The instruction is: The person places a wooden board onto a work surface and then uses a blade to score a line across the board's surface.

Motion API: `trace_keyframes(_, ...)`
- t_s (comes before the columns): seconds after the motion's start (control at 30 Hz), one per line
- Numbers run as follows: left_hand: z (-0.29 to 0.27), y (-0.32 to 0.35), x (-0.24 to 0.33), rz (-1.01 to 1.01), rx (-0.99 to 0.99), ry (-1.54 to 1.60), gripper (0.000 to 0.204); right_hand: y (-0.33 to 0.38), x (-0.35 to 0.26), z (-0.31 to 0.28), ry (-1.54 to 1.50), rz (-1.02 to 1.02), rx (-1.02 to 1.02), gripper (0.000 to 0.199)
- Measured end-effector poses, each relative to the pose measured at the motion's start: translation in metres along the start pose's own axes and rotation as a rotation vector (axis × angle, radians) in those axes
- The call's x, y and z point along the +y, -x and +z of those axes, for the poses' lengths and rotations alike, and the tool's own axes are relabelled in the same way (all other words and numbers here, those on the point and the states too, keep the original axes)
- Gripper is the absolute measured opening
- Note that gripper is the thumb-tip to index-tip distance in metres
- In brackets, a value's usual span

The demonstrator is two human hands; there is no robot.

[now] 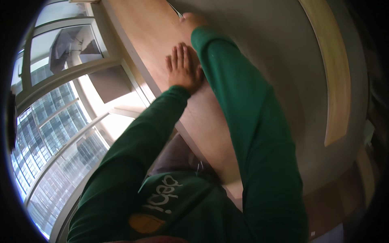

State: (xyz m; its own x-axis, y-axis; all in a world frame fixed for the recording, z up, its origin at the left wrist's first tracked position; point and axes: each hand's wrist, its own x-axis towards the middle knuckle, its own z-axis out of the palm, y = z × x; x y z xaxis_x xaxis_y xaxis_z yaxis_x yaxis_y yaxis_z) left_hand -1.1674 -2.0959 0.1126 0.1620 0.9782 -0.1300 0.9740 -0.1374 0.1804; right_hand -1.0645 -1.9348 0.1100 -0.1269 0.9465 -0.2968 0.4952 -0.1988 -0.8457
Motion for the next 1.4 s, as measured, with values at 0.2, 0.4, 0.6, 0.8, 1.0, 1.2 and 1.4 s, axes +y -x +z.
trace_keyframes(0.2, 0.01, -0.001, 0.005, 0.016, 0.086, -0.019, 0.077, 0.084, 0.039, -0.016, 0.107, -0.01, 0.074, 0.032)
trace_keyframes(0.4, -0.001, 0.006, 0.007, 0.021, 0.122, -0.03, 0.076, 0.217, 0.055, -0.036, 0.061, 0.041, 0.063, 0.033)
trace_keyframes(0.6, 0.005, 0.003, 0.016, 0.047, 0.12, -0.013, 0.077, 0.34, 0.099, -0.059, 0.094, -0.037, 0.14, 0.024)
trace_keyframes(0.8, 0.002, 0.002, 0.017, 0.042, 0.129, 0.001, 0.075, 0.415, 0.104, -0.086, 0.09, 0.2, -0.049, 0.023)
trace_keyframes(1.0, 0.0, 0.004, 0.015, 0.015, 0.07, -0.055, 0.077, 0.381, 0.079, -0.106, -0.179, 0.432, -0.069, 0.023)
trace_keyframes(1.2, -0.008, 0.0, 0.019, 0.0, 0.053, -0.028, 0.076, 0.186, 0.061, -0.068, -0.141, -0.104, 0.145, 0.03)
trace_keyframes(1.4, -0.003, 0.001, 0.02, 0.007, 0.075, -0.012, 0.077, 0.036, 0.041, -0.035, 0.211, -0.18, 0.023, 0.027)
